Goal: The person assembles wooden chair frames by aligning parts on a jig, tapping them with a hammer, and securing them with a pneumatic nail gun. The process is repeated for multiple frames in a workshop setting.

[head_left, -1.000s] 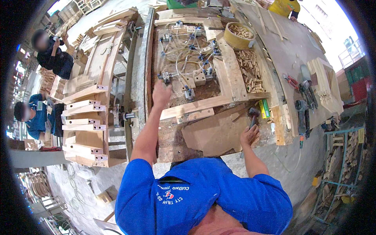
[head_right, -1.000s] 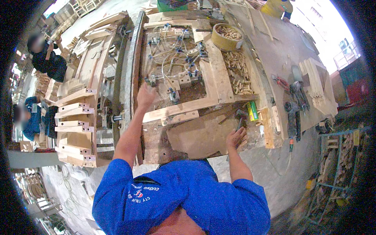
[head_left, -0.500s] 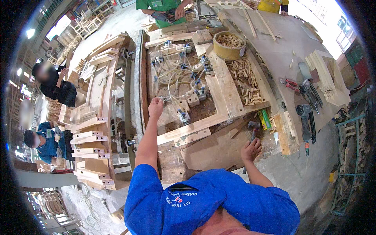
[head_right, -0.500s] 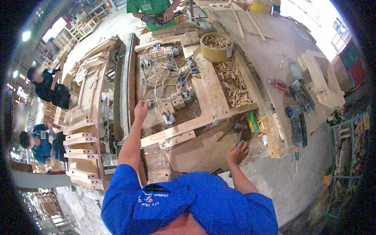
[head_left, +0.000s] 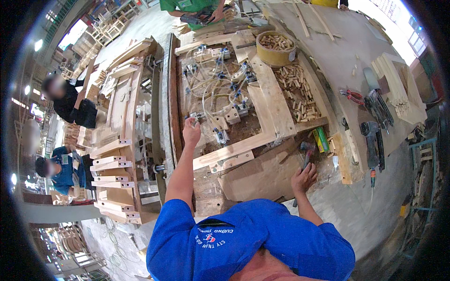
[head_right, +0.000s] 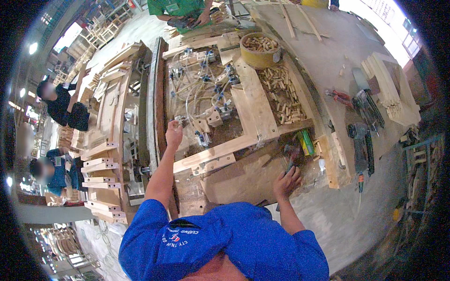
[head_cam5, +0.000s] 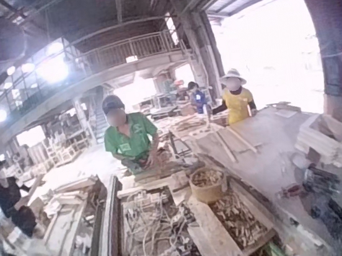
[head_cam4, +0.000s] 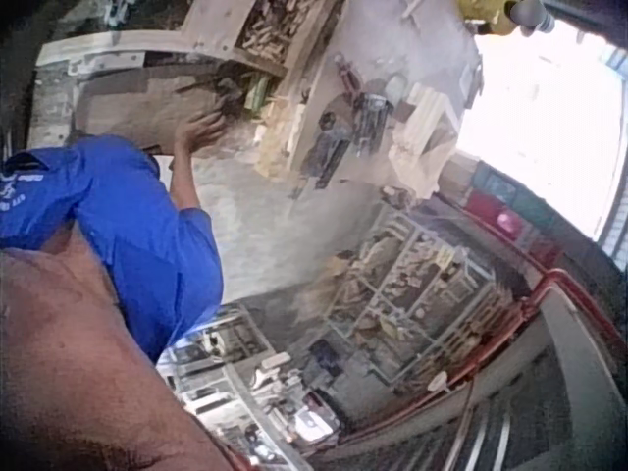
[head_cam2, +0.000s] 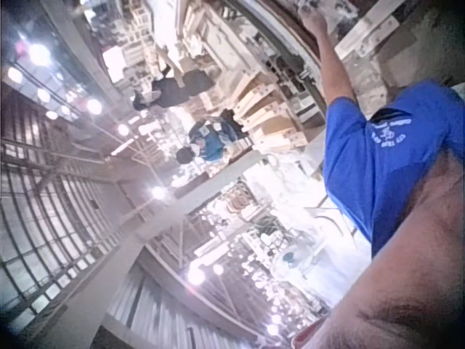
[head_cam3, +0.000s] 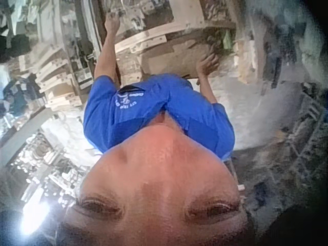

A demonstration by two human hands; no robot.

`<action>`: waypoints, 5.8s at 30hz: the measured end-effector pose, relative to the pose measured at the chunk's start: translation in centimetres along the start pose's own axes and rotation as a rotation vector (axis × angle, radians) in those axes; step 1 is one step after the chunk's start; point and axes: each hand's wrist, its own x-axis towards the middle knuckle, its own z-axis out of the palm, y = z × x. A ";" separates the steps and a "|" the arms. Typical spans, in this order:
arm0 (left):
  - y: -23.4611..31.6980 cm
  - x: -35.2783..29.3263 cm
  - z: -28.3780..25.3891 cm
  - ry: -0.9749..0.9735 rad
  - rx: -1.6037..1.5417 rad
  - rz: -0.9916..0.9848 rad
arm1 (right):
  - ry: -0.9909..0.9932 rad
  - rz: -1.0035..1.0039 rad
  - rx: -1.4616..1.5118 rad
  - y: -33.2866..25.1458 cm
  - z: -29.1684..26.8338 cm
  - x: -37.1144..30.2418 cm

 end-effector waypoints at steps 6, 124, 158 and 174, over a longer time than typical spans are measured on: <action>0.3 -0.3 0.2 0.071 -0.005 0.129 | -0.011 0.030 -0.012 0.0 -0.1 0.1; -1.0 -10.3 -2.0 -0.264 0.295 0.450 | 0.023 0.010 -0.044 0.1 0.3 -0.1; 0.0 -9.8 -1.0 -0.406 0.421 0.399 | -0.017 0.020 -0.049 -0.3 -0.1 -0.1; 4.8 -8.8 -10.2 -0.612 -0.134 -0.106 | -0.045 -0.407 0.639 -3.2 -6.4 2.0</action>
